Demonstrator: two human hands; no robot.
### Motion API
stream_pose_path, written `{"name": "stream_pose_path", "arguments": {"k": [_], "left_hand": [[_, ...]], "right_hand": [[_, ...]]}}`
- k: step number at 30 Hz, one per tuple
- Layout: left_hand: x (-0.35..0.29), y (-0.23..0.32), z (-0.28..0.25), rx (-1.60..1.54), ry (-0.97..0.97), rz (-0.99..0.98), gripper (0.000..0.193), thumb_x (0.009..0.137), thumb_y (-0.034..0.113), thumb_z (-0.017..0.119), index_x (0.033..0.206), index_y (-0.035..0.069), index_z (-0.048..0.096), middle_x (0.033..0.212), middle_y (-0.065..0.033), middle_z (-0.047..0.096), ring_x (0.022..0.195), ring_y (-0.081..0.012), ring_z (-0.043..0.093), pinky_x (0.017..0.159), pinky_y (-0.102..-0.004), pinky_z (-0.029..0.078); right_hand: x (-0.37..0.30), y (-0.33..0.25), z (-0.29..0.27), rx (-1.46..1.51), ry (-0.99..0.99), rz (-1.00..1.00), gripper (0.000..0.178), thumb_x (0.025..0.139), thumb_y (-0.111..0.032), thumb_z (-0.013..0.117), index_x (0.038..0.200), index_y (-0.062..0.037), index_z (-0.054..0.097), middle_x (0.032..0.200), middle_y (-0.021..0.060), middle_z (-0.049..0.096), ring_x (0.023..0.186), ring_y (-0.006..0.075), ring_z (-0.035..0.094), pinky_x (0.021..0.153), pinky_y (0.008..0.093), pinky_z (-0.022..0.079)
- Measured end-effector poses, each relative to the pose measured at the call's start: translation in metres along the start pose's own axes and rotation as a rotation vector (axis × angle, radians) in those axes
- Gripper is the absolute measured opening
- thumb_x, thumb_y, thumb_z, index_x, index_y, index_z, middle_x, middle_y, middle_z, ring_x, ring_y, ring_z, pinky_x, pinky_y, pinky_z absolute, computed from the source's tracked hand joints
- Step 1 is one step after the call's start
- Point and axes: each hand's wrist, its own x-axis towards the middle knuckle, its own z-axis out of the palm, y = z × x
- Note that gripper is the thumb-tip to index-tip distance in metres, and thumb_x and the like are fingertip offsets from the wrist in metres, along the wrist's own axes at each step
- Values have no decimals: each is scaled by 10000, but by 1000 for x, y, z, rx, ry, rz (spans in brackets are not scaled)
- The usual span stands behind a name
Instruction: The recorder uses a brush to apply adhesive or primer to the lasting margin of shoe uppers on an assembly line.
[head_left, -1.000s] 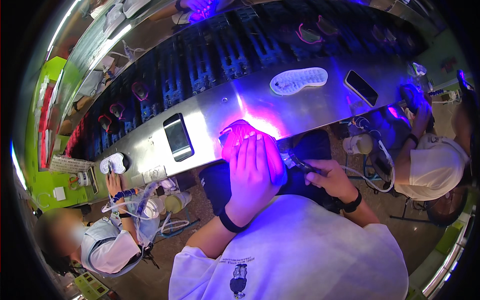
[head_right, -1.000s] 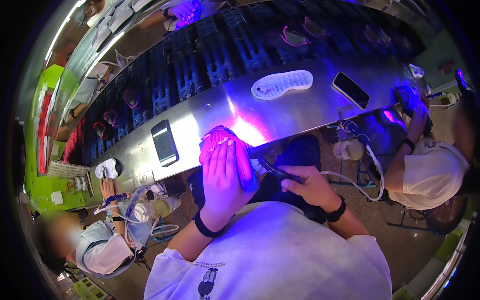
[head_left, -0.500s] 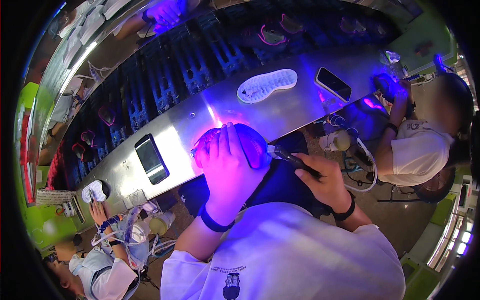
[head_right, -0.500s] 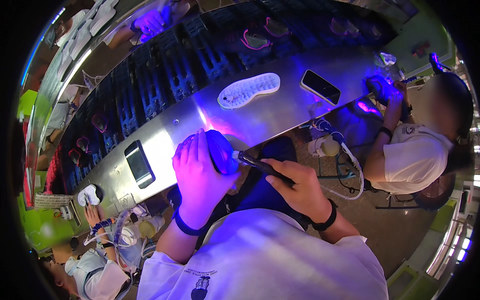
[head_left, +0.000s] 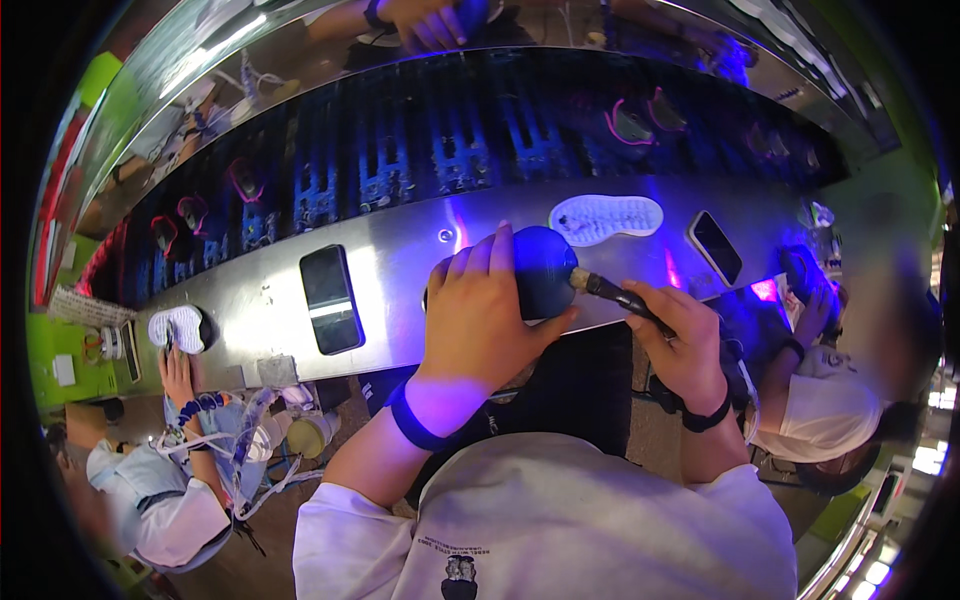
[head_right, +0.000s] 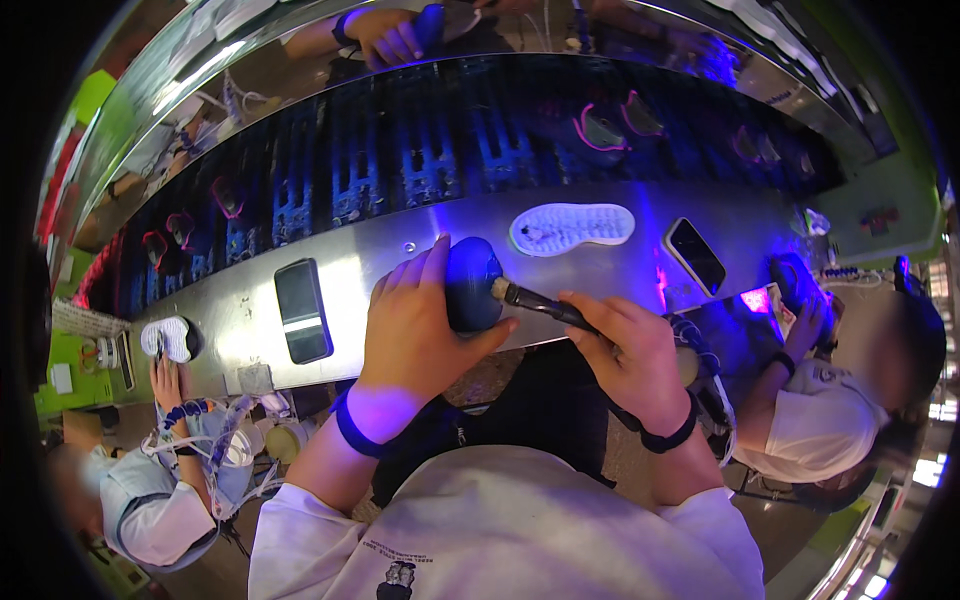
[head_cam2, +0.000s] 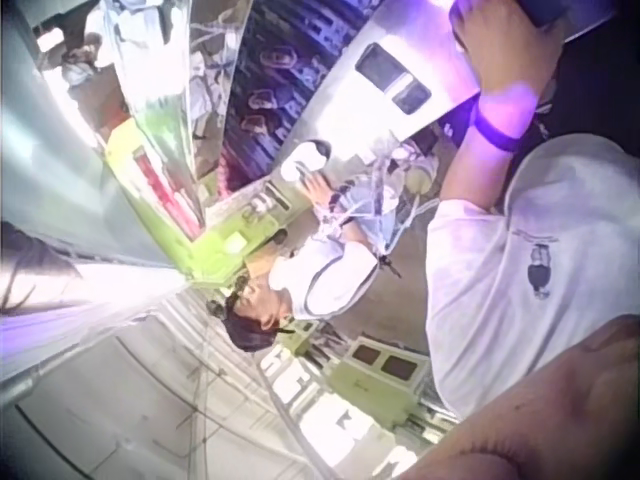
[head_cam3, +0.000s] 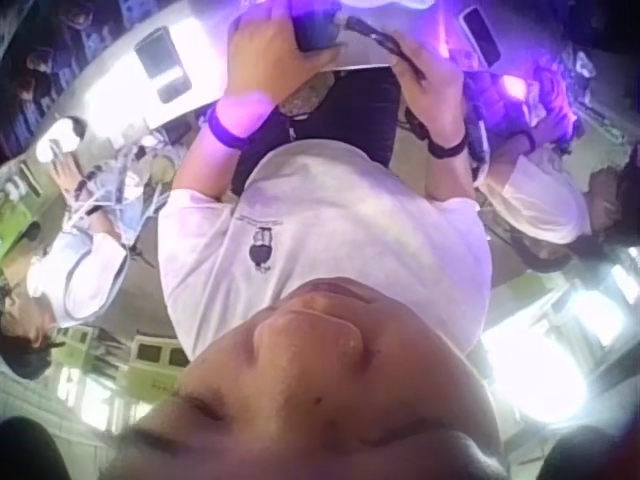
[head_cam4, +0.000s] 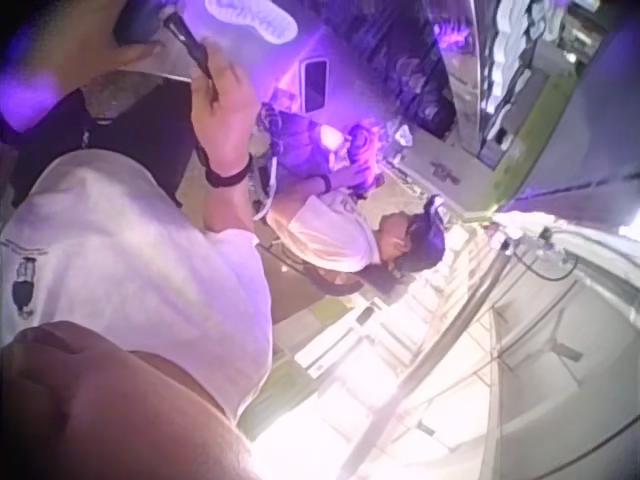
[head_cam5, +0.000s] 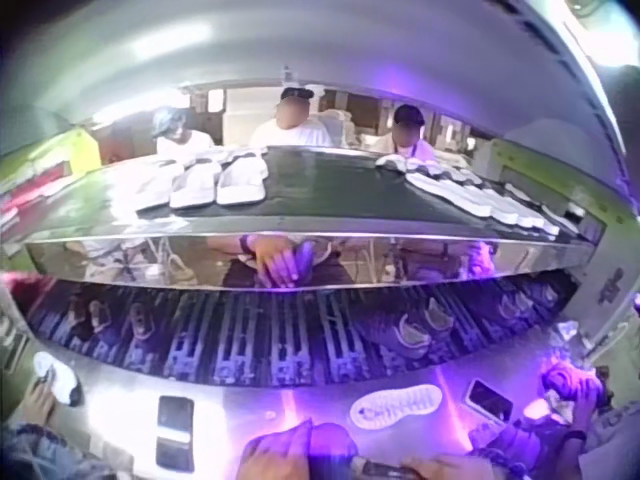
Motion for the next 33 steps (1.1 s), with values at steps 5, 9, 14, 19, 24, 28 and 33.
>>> {"name": "stream_pose_path", "arguments": {"k": [5,9,14,19,24,28,33], "left_hand": [[-12,-38,-14,96,-174,11,1091,693,372,904,1565,17,352,1145,-224,672,1047,-408,673,943,-460,524],[-27,-52,-12,14,-177,3,1080,696,310,900,1577,39,339,1141,-225,669,1023,-409,683,822,-476,579],[-52,-48,-15,-336,-155,123,1034,697,332,903,1535,5,393,1153,-238,713,987,-415,731,854,-463,603],[-60,-21,-26,-691,-346,51,935,736,272,933,1498,10,459,1304,-166,687,1181,-277,695,1004,-406,551],[-64,-8,-30,-780,-428,-10,892,750,219,935,1484,15,473,1296,-114,685,1191,-213,665,1032,-383,527],[-59,2,-29,-939,-482,-109,813,768,206,924,1441,22,508,1248,-82,692,1151,-183,667,1021,-373,528],[-54,1,-22,-1037,-590,-327,721,824,186,882,1416,10,511,1209,-87,695,1112,-173,672,981,-366,538]], "right_hand": [[0,34,47,458,-33,208,378,926,-81,750,1292,-10,685,857,50,685,701,124,578,641,294,470],[0,41,48,692,-238,468,365,947,-101,744,1284,25,683,953,47,733,799,114,620,729,280,505],[12,9,5,379,-51,22,361,918,-94,763,1263,-3,708,982,90,753,839,141,674,767,297,539],[15,-17,-22,365,-107,-87,379,893,-104,790,1263,-49,723,974,106,760,826,157,693,749,301,542],[4,-7,-26,326,-76,-176,384,891,-96,792,1264,-39,720,1019,114,775,878,162,718,768,297,546],[-4,12,-20,437,-40,-199,377,887,-80,794,1253,-28,722,1018,118,779,883,174,725,772,308,548],[-18,38,-5,447,-78,-109,374,879,-35,788,1246,-17,722,1014,130,769,870,184,724,772,339,551]]}}
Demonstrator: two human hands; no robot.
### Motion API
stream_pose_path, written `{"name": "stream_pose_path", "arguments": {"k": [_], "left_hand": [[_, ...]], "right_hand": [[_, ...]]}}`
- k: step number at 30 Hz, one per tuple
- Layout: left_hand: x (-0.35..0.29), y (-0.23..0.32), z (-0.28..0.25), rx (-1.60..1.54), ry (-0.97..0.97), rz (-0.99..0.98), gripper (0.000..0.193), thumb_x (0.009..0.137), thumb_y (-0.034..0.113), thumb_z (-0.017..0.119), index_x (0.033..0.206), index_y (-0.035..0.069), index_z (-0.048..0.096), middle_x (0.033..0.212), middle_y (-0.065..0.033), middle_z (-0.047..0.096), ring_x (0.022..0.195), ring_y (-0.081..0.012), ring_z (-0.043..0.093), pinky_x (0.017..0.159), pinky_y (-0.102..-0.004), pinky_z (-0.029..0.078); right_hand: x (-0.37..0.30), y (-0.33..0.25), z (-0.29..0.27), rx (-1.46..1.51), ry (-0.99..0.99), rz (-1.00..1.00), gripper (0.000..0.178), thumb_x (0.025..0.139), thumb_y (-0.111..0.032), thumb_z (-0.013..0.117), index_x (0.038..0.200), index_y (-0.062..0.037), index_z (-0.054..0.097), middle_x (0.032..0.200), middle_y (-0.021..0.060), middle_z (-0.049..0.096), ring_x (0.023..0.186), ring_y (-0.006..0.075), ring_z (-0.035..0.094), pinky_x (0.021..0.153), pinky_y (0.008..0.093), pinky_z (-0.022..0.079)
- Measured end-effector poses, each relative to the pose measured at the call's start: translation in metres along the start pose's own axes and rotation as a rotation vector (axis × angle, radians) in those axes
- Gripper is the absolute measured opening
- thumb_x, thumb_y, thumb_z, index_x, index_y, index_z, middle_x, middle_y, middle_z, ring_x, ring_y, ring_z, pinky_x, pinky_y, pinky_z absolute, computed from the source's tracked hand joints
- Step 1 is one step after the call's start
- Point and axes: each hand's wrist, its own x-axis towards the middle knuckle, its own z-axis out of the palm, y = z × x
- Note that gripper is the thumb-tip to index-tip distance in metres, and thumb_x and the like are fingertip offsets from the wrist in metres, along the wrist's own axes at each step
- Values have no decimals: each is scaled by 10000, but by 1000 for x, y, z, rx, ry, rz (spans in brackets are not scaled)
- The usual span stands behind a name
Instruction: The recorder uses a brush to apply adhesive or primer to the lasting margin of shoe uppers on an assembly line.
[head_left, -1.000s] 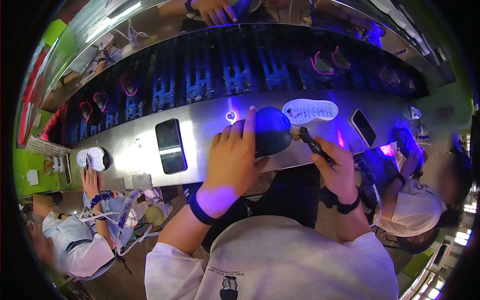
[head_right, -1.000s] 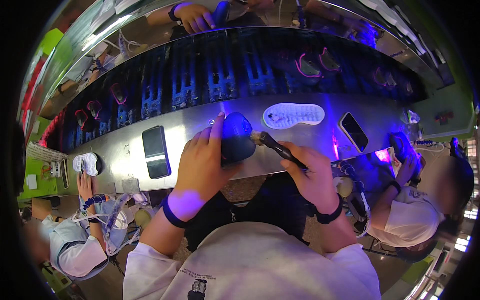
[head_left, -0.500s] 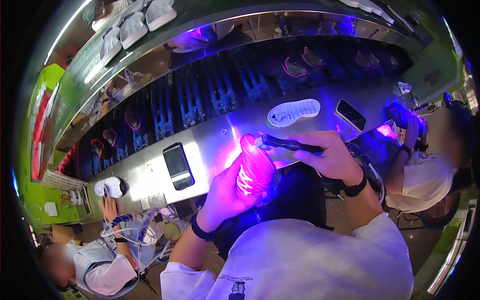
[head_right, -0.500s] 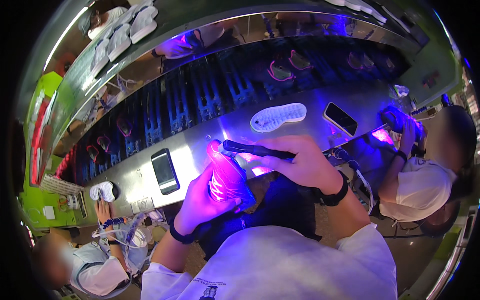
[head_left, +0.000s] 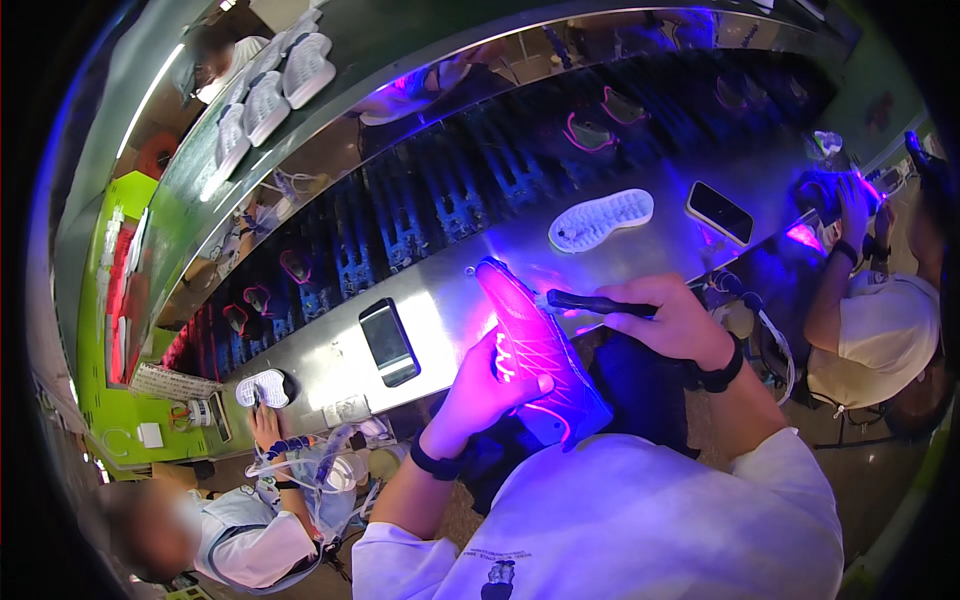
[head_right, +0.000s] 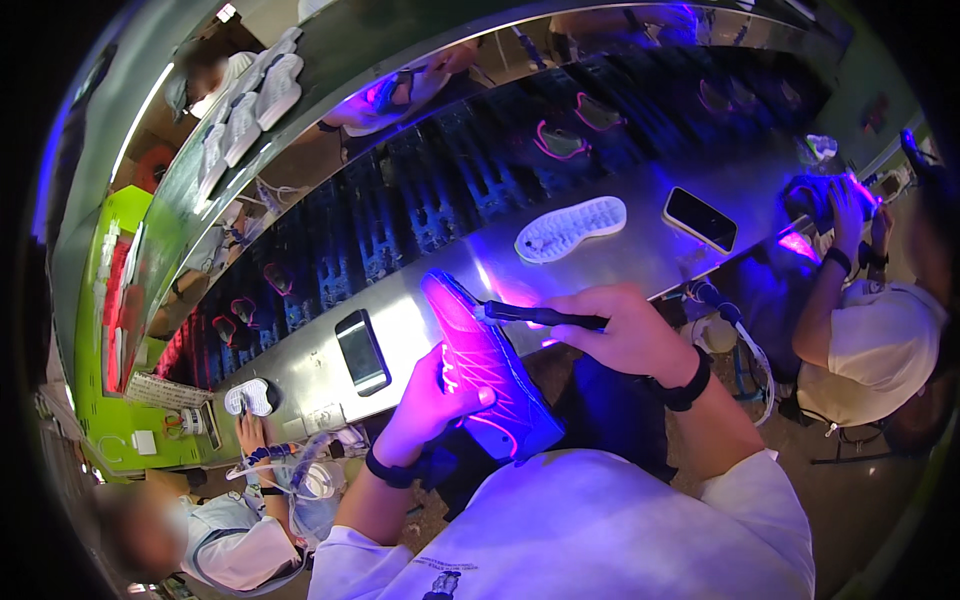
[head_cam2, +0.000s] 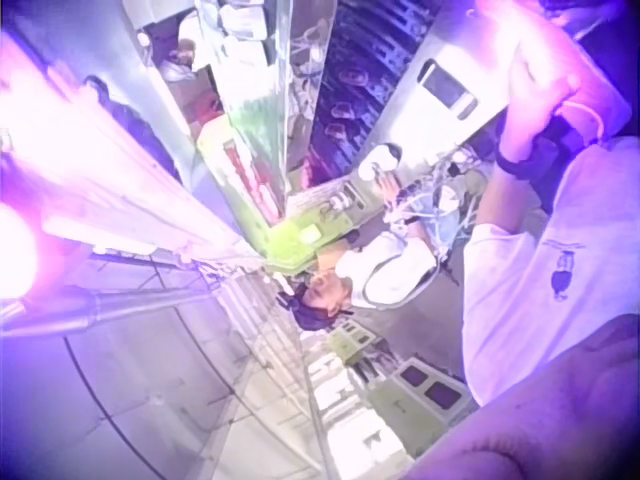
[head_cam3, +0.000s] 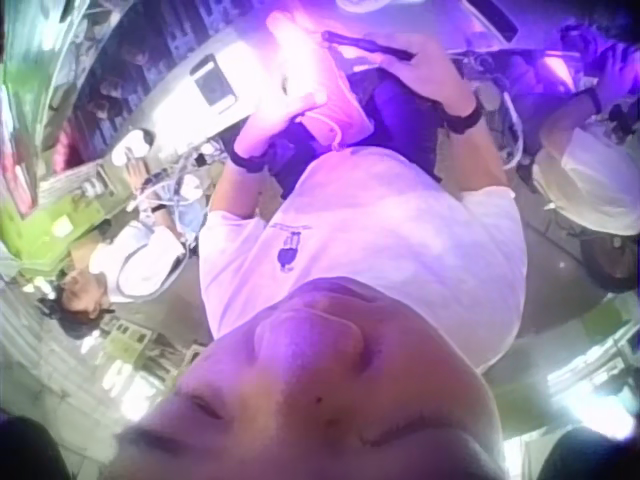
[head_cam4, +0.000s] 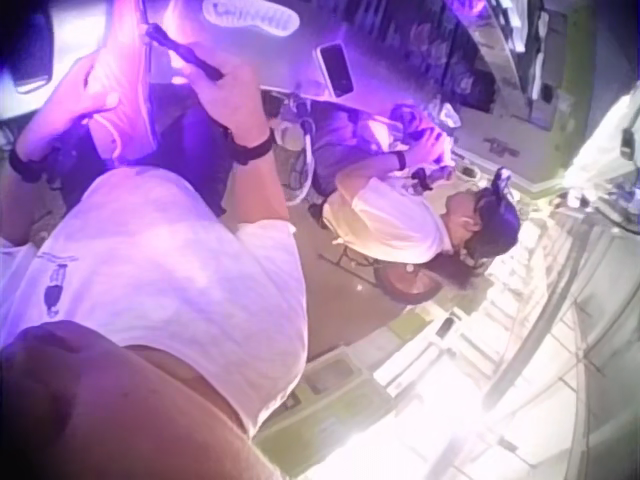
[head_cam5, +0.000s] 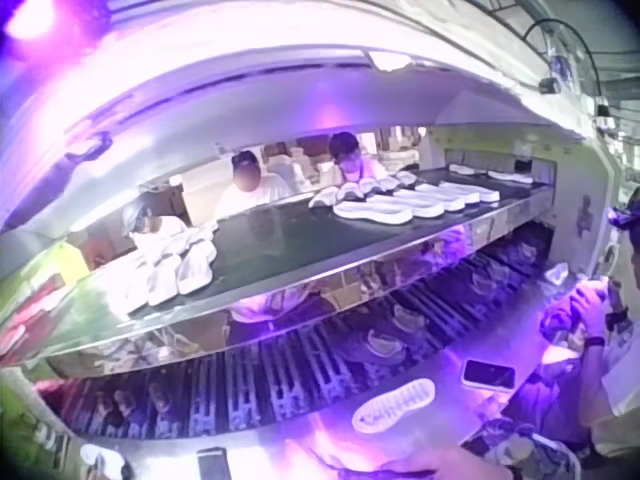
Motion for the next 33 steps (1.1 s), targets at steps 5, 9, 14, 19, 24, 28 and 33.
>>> {"name": "stream_pose_path", "arguments": {"k": [5,9,14,19,24,28,33], "left_hand": [[11,-1,8,-206,5,-161,572,934,192,770,1399,-13,506,1188,-89,692,1085,-173,678,945,-334,540],[20,-11,11,-299,35,-183,559,948,184,750,1408,-16,504,1191,-85,686,1083,-169,672,954,-331,539],[27,-5,9,-234,41,-253,545,946,178,751,1400,-13,519,1190,-76,678,1064,-153,665,930,-311,547],[19,1,12,-304,-4,-186,524,962,157,726,1410,3,503,1200,-85,678,1087,-172,672,953,-329,542],[10,-10,2,-349,51,-79,541,950,132,711,1420,-13,487,1236,-112,674,1126,-200,674,988,-357,535],[1,-10,-8,-359,99,-26,534,942,87,694,1417,-33,480,1246,-127,667,1132,-215,675,987,-365,544],[2,-19,-12,-362,167,-52,536,940,81,696,1416,-29,477,1246,-126,659,1133,-204,669,980,-363,543]], "right_hand": [[-6,20,12,66,71,44,361,883,-39,783,1237,-7,723,1008,126,767,887,189,723,804,330,546],[-31,34,18,117,77,148,375,879,-51,788,1246,-10,721,1020,129,771,934,191,722,873,327,539],[-54,26,-14,180,-125,259,357,886,-56,773,1238,-16,726,1073,143,768,975,208,722,896,333,538],[-23,12,-1,57,-18,219,361,907,-124,768,1250,-25,720,1103,116,769,982,212,715,908,344,534],[-32,7,-9,133,-202,212,400,892,-123,767,1274,-18,710,1143,134,760,1025,196,703,929,337,523],[-45,0,-21,142,-320,290,401,882,-122,773,1261,-5,712,1063,137,774,960,200,715,902,336,534],[-57,-13,-24,45,-324,296,379,875,-113,795,1233,-12,727,959,123,764,870,194,715,801,315,535]]}}
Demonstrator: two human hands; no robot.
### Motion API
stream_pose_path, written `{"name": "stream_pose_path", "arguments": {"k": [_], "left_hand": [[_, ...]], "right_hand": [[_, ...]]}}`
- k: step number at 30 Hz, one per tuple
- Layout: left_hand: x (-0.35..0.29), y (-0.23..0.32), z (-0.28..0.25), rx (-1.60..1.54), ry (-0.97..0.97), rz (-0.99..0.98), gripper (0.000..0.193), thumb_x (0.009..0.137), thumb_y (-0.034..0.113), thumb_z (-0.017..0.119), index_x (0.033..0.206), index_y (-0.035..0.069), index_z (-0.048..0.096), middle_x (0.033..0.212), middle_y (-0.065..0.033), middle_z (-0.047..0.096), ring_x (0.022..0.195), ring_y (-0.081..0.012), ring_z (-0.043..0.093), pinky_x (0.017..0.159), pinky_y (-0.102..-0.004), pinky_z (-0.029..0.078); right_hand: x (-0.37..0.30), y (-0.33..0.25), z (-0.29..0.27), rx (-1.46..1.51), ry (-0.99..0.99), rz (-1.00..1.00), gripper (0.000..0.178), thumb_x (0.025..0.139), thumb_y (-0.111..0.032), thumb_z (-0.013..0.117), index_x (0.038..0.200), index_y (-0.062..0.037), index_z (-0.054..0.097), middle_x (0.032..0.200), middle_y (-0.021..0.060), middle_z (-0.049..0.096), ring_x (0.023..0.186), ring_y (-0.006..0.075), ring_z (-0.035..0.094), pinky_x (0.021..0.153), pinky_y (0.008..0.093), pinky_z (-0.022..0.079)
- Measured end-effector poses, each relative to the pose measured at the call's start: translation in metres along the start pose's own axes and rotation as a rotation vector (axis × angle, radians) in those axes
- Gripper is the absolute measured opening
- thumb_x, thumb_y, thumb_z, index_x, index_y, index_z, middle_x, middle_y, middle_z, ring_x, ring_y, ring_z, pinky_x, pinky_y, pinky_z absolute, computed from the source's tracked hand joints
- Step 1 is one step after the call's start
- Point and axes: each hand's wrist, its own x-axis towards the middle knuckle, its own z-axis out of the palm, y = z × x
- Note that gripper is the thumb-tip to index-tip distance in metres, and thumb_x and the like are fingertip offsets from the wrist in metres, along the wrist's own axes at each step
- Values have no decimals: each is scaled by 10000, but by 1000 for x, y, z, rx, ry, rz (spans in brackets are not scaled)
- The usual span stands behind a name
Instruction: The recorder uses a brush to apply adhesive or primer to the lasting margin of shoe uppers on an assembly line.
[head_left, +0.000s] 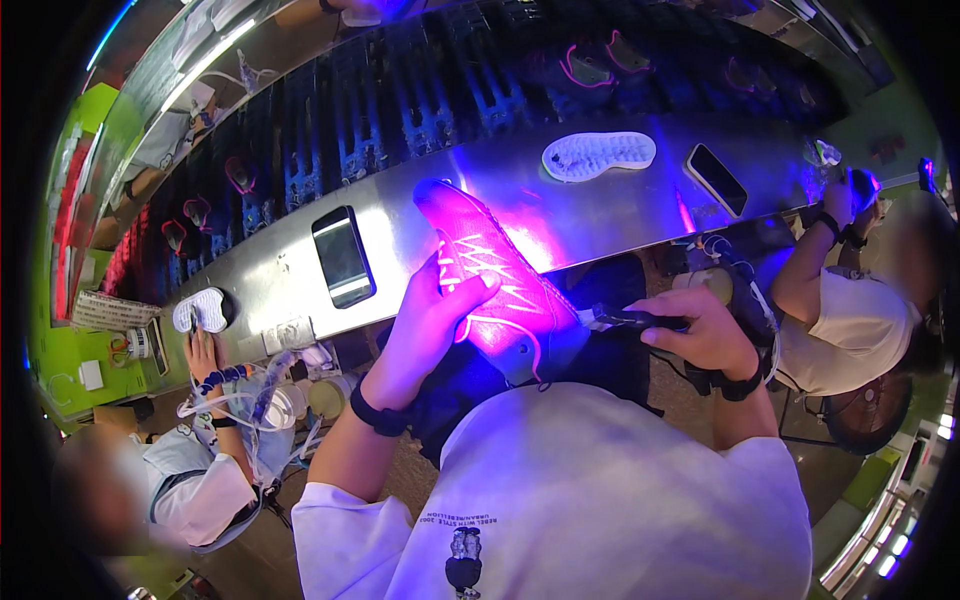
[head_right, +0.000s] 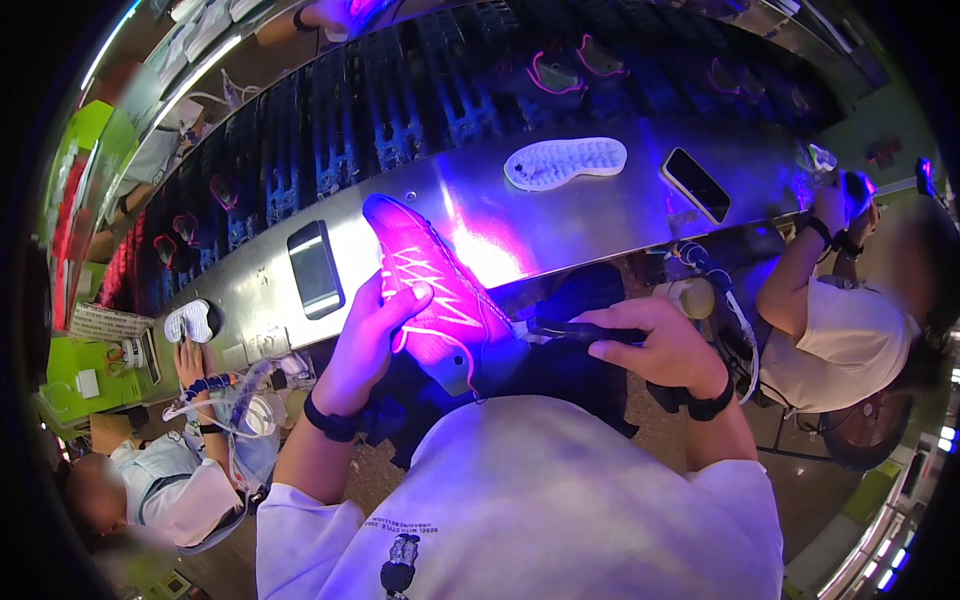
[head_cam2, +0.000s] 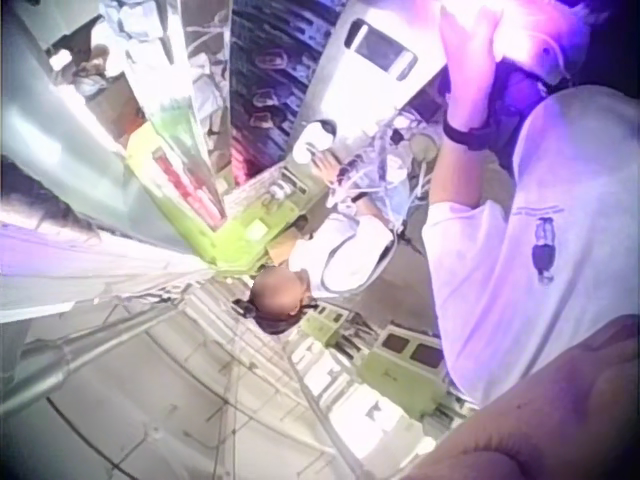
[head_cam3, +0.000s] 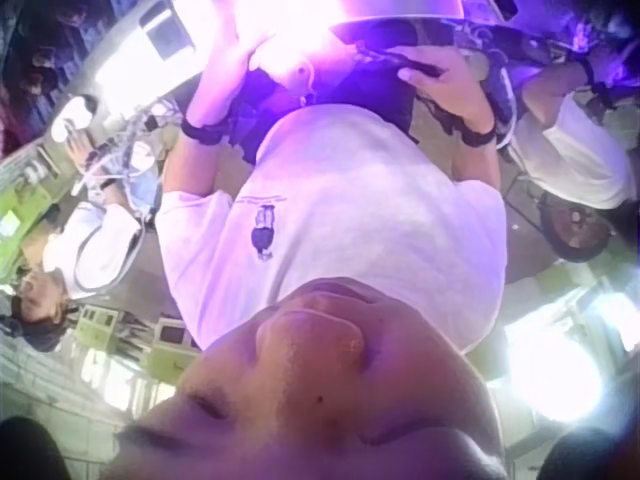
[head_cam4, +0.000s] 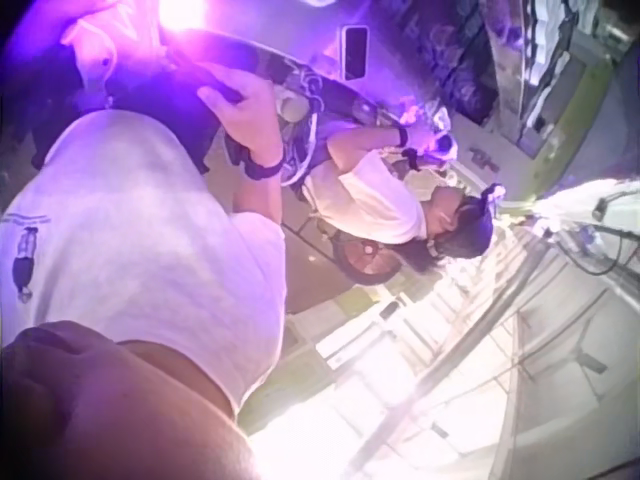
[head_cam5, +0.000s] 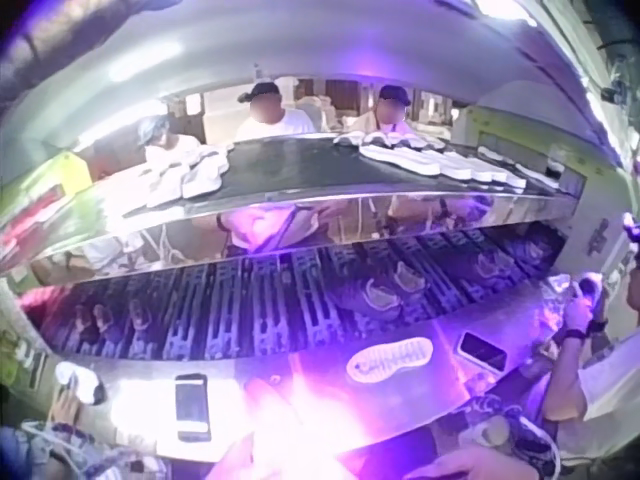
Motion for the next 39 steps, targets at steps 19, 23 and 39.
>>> {"name": "stream_pose_path", "arguments": {"k": [19,23,39], "left_hand": [[17,1,35,-630,-137,-256,519,1048,355,544,1450,39,459,1380,-182,605,1233,-325,657,972,-472,608],[23,-8,31,-782,-53,-394,546,1046,410,519,1471,72,455,1376,-196,585,1201,-397,646,874,-444,656],[8,-57,30,-1768,-628,-741,728,996,407,617,1585,100,318,1503,-277,400,1286,-459,538,900,-386,635]], "right_hand": [[23,-31,-40,-446,391,-289,373,797,-98,832,1164,-117,766,762,68,638,657,245,612,596,352,478],[32,-30,-51,-505,378,-317,361,795,-94,831,1149,-110,766,738,64,624,641,240,609,585,349,475],[62,-30,-22,-411,383,-408,403,781,-1,811,1173,-79,764,802,55,656,603,141,550,543,282,417]]}}
